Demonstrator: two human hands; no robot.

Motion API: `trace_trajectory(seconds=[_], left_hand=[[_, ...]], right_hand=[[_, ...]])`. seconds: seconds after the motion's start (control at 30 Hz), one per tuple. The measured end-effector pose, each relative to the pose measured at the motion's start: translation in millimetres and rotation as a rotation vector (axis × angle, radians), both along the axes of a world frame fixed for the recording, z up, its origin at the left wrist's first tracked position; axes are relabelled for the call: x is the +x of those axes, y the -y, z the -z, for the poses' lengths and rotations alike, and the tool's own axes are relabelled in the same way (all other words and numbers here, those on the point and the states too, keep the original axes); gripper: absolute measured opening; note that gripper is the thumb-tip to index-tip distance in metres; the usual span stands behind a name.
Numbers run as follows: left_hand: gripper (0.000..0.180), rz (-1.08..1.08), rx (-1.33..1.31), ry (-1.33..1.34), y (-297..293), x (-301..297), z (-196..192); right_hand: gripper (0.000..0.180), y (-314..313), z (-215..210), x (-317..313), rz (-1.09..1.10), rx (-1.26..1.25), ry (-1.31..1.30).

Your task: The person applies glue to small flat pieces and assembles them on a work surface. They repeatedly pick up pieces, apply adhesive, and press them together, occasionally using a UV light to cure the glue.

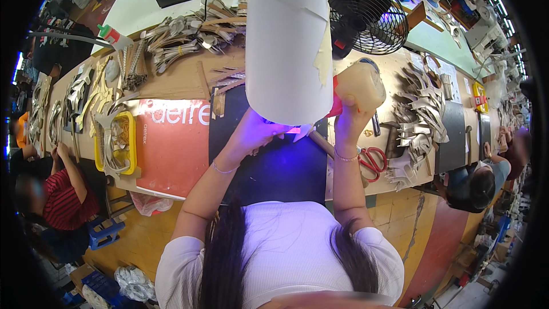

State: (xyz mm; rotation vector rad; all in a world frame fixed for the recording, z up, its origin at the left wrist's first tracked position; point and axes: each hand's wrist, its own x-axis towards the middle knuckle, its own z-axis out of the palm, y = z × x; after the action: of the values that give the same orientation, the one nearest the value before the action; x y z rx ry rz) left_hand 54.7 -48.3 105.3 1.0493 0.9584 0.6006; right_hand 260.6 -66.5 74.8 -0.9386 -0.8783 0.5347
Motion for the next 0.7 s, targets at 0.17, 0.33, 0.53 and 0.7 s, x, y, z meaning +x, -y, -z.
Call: trace_trajectory(seconds=[0.17, 0.33, 0.53, 0.7], left_hand=[[0.034, -0.008, 0.002, 0.119, 0.4, -1.0, 5.9], [0.036, 0.003, 0.037, 0.156, 0.0, -1.6, 14.0], [0.036, 0.013, -0.022, 0.044, -0.9, -0.7, 9.3], [0.031, 0.015, 0.001, 0.081, -1.1, -5.3, 11.9]], right_hand=[[0.051, 0.5, 1.0, -1.5, 0.001, 0.034, 0.025], [0.053, 2.3, -1.0, -3.2, -0.008, 0.030, 0.025], [0.058, 1.6, -0.2, -4.1, 0.005, 0.016, 0.037], [0.068, 1.4, 10.3, 4.0, -0.032, 0.030, -0.042]])
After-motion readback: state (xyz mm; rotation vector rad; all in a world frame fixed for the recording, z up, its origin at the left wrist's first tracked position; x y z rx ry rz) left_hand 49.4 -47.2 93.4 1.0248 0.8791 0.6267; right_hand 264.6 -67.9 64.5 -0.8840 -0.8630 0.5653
